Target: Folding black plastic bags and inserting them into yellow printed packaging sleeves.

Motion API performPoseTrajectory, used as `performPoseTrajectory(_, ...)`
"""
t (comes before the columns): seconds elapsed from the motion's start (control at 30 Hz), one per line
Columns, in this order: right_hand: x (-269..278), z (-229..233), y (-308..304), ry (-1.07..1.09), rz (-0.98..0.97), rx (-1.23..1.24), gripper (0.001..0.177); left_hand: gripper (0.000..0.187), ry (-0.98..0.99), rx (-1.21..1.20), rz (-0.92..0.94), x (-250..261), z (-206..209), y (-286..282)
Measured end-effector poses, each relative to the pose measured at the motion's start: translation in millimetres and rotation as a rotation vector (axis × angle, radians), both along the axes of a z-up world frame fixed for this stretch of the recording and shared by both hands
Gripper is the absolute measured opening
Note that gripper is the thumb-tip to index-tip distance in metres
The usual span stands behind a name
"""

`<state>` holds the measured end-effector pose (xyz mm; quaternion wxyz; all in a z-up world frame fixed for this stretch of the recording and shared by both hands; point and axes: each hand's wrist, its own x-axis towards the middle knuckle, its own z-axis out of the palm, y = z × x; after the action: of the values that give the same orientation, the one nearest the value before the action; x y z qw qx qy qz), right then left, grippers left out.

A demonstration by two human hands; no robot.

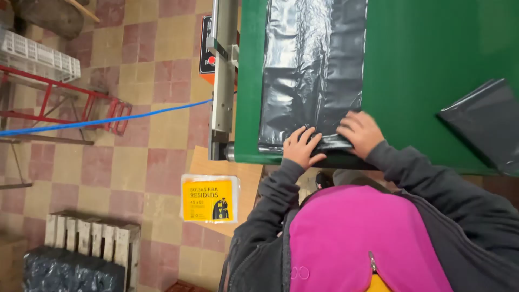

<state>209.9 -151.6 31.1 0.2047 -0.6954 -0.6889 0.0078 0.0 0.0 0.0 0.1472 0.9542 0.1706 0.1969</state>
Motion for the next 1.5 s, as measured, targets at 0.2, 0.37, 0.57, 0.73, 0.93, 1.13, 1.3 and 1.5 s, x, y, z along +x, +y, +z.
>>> performPoseTrajectory(0.2,-27,2,-5,0.231,-0.452,0.054,0.055,0.073,-0.006,0.018,-0.024,8,22,1)
performPoseTrajectory(0.37,-22,-18,-2,0.770,-0.384,0.213,0.037,0.066,-0.050,0.015,0.021,12,10,-14)
performPoseTrajectory(0.57,2,-2,-16,1.395,-0.352,0.200,0.054,0.037,-0.083,-0.081,0.152,23,-5,-10)
performPoseTrajectory(0.73,4,14,12,0.162,-0.258,0.216,0.075,0.023,-0.181,-0.233,0.219,26,-15,-12)
performPoseTrajectory(0.93,37,-36,24,0.367,-0.093,0.120,0.034,0.048,-0.133,-0.174,0.101,10,56,-7)
performPoseTrajectory(1.13,68,-66,-63,0.755,-0.315,-0.065,0.033,0.043,0.222,-0.096,0.012,-61,27,64)
performPoseTrajectory(1.3,132,-60,-42,1.147,-0.504,0.067,0.023,0.019,-0.190,-0.868,0.118,50,32,136)
performPoseTrajectory(1.5,250,-67,47,1.034,-0.627,0.228,0.040,0.029,-0.381,-0.867,0.262,175,-77,221)
